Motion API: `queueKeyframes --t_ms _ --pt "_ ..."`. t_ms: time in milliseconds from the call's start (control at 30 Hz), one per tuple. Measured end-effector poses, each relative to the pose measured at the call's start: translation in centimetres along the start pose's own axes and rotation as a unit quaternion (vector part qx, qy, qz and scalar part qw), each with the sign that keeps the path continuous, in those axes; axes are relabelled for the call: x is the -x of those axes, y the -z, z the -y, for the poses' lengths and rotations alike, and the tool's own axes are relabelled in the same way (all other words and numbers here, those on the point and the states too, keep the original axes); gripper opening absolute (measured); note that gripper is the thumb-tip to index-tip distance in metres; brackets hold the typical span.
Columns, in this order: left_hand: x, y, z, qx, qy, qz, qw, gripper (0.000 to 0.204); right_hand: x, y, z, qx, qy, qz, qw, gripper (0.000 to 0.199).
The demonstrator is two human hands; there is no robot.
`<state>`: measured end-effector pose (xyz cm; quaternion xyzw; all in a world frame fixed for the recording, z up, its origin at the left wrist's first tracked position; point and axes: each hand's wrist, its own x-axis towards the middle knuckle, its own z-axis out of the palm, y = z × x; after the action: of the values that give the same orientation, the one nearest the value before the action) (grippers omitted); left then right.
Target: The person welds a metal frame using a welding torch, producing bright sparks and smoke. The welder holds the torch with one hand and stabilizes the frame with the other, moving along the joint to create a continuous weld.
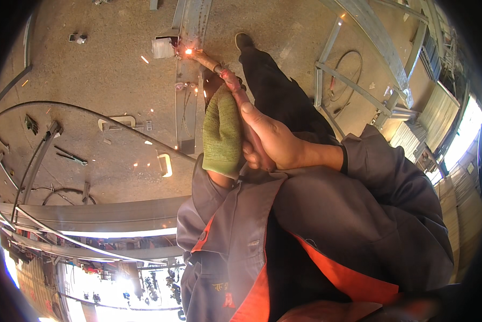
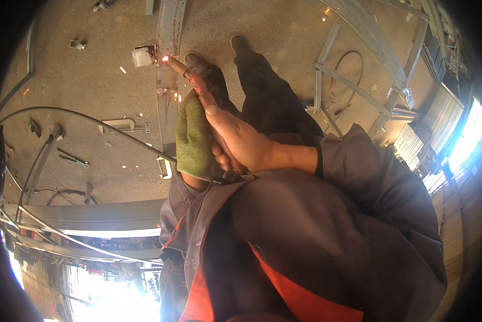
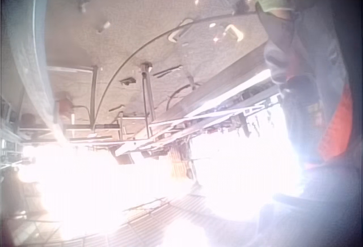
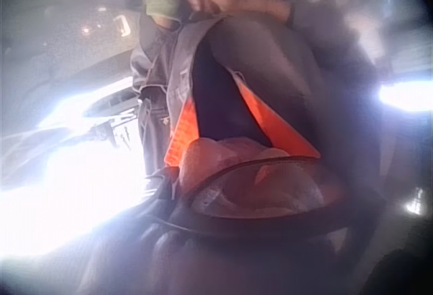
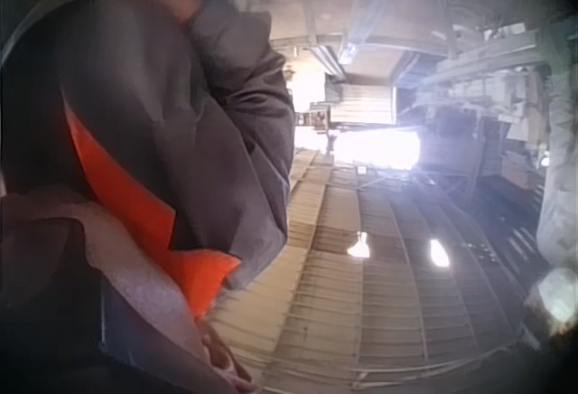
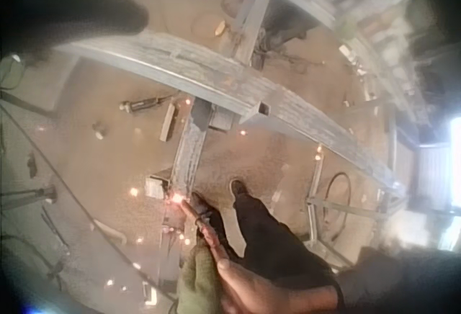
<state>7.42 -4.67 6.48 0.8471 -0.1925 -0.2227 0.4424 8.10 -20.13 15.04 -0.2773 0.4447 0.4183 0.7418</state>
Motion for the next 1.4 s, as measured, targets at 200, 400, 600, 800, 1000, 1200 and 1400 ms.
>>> queueKeyframes --t_ms 200,400,600,800,1000,1200,1400 --pt "-0.6 0.2 0.0 0.07 0.047 0.029 0.996 0.058 -0.2 -0.1 -0.3 0.047 0.066 0.0 0.997 0.077" --pt "-0.1 0.0 0.5 0.052 0.023 0.011 0.998 0.054 -0.2 -0.2 -0.1 0.031 0.068 0.014 0.997 0.079" --pt "-0.2 -0.6 0.6 0.208 0.078 0.03 0.975 0.052 -0.5 0.1 -0.3 0.014 0.017 -0.004 1.0 0.075" --pt "0.2 -0.6 0.6 0.198 0.13 0.038 0.971 0.054 -0.5 0.1 0.0 0.014 0.011 0.001 1.0 0.076" --pt "-0.8 0.1 -0.1 0.039 -0.006 -0.022 0.999 0.048 0.1 -0.5 0.3 0.057 0.069 -0.005 0.996 0.076" --pt "-0.6 -0.5 -0.5 0.265 0.163 -0.013 0.95 0.041 0.0 0.0 0.1 0.035 0.013 -0.017 0.999 0.068" --pt "-0.5 0.1 0.9 0.007 0.018 -0.02 1.0 0.045 -0.3 0.1 -0.2 0.008 -0.011 -0.025 1.0 0.072"
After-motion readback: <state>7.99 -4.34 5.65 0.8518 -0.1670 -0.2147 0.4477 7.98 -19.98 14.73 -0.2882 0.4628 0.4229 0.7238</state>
